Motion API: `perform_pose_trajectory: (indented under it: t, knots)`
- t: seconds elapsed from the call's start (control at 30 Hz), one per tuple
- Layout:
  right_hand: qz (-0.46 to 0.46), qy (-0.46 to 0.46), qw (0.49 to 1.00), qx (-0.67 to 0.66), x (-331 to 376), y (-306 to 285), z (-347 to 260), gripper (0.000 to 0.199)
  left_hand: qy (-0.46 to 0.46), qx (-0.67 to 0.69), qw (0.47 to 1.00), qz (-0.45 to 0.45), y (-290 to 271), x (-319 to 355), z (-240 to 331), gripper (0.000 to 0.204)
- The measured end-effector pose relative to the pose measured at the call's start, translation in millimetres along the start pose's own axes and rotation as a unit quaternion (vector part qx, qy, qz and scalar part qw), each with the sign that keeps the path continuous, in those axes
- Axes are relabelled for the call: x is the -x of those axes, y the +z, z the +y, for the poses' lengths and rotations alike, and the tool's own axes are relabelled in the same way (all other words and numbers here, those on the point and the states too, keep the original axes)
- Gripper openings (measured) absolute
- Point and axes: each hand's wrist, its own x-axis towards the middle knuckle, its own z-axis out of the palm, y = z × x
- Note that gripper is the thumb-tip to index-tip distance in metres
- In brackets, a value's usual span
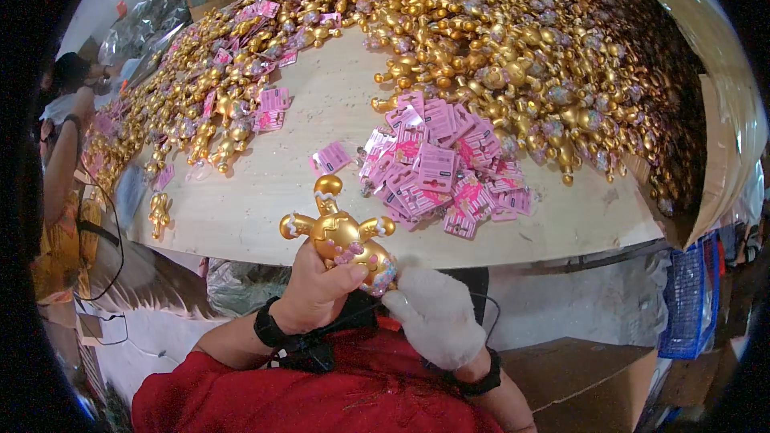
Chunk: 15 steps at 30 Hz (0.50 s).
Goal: Manually assemble and apply stickers to small gold-colored toy figures at a manufacturing workbench.
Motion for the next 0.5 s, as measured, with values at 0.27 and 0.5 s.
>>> perform_pose_trajectory:
  t: [0.27,0.5]
  knots:
    - [0.009,0.135,0.944,-0.303,-4.8,7.1,7.5,0.011,0.021,-0.082,0.996,-0.02,-4.9,-2.0,0.6,0.025]
    - [0.011,0.218,0.907,-0.361,-10.2,6.9,0.0,0.014,0.068,-0.089,0.994,0.007,2.8,-4.6,0.0,0.025]
